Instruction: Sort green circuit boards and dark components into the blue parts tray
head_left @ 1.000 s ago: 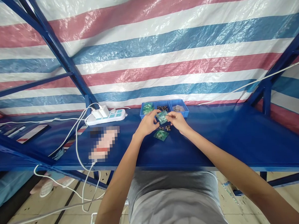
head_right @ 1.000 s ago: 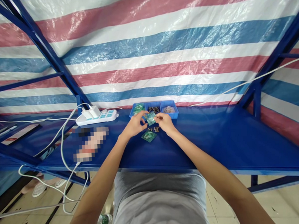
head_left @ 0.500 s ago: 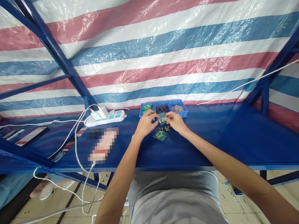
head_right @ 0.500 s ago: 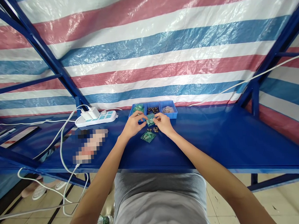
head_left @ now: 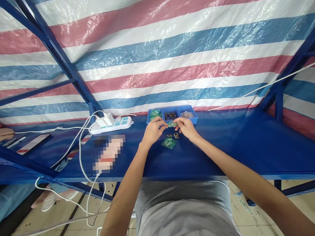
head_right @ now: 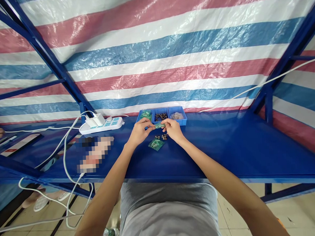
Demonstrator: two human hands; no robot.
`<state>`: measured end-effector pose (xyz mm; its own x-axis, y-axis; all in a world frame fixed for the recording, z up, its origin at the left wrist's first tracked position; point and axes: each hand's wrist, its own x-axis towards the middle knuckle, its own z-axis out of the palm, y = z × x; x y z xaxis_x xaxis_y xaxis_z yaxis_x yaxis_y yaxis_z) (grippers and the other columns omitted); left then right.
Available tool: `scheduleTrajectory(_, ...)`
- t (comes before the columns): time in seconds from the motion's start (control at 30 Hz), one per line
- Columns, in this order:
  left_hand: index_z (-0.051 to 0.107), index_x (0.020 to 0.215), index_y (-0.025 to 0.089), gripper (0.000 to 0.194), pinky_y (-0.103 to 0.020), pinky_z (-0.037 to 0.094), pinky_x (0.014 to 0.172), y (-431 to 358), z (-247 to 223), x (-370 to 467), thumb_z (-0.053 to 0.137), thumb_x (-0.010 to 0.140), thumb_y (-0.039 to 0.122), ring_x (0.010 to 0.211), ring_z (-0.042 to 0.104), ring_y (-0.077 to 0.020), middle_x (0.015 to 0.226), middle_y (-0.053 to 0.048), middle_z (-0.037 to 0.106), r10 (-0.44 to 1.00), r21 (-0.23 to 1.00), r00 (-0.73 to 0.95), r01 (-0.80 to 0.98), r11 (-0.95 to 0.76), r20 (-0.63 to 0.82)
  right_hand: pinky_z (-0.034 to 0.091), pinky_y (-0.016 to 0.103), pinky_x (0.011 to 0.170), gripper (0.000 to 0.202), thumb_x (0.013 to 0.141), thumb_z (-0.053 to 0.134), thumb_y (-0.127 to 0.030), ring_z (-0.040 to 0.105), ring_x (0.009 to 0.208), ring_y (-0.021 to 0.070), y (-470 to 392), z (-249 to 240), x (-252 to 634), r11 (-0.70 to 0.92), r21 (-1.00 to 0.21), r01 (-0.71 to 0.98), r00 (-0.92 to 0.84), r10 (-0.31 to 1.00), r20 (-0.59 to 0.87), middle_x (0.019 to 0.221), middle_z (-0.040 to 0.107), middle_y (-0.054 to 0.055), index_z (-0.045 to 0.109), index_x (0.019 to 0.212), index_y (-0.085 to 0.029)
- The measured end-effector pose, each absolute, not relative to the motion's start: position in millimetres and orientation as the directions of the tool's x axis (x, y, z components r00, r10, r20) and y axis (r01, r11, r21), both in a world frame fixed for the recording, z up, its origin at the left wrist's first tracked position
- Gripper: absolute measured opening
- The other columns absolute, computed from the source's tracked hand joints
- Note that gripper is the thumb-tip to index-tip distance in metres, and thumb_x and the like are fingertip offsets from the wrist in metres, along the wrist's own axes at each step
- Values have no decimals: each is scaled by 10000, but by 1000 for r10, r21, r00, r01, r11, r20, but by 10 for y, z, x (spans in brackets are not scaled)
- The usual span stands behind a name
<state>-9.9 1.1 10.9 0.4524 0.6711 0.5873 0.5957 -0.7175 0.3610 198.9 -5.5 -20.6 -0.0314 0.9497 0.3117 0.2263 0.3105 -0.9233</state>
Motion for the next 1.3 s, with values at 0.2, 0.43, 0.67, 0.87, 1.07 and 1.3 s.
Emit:
scheduleTrajectory(0.2, 718, 952, 220, 135, -301, 495, 769, 7, 124, -95, 585, 951, 241, 809, 604, -159, 969, -38, 633, 674, 406, 410, 569, -716, 614, 485, 256, 521, 292, 919, 502, -399, 692, 678, 178, -50, -188, 1978, 347, -926, 146, -80, 937, 339, 853, 724, 73, 677, 1013, -185)
scheduleTrajectory(0.43, 673, 945, 199, 144, -279, 482, 691, 6, 149, -75, 562, 965, 289, 801, 595, -165, 901, -46, 622, 675, 456, 360, 528, -716, 644, 483, 272, 541, 277, 869, 580, -374, 671, 660, 176, -140, -96, 1944, 395, -900, 184, -142, 917, 373, 869, 714, 53, 652, 1066, -194)
scheduleTrajectory(0.67, 617, 912, 194, 149, -256, 465, 644, -15, 173, -53, 556, 942, 327, 790, 595, -154, 871, -25, 643, 748, 571, 325, 493, -656, 578, 461, 294, 554, 264, 884, 577, -476, 647, 633, 203, -218, -41, 1917, 430, -858, 279, -132, 903, 410, 689, 613, 3, 572, 811, -222)
scheduleTrajectory(0.87, 625, 922, 199, 200, -270, 475, 643, -15, 151, -42, 556, 940, 386, 749, 613, -161, 814, -14, 666, 771, 582, 335, 512, -631, 542, 447, 305, 569, 314, 875, 583, -478, 619, 594, 200, -184, -57, 1940, 403, -861, 308, -127, 915, 383, 629, 584, -9, 482, 706, -233)
scheduleTrajectory(1.07, 608, 1131, 204, 242, -284, 498, 686, -5, 121, -53, 564, 937, 342, 728, 626, -167, 810, -9, 650, 755, 516, 372, 562, -646, 540, 449, 307, 566, 330, 865, 592, -478, 587, 561, 193, -179, -52, 1948, 360, -882, 304, -126, 933, 337, 575, 573, -11, 471, 677, -236)
scheduleTrajectory(1.3, 553, 1260, 219, 453, -299, 520, 725, -49, 134, -52, 657, 820, 248, 720, 626, -158, 975, -24, 626, 702, 443, 498, 548, -709, 509, 454, 293, 540, 283, 835, 638, -449, 586, 563, 181, -141, -80, 1962, 312, -935, 166, -106, 949, 298, 589, 576, -13, 516, 702, -231)
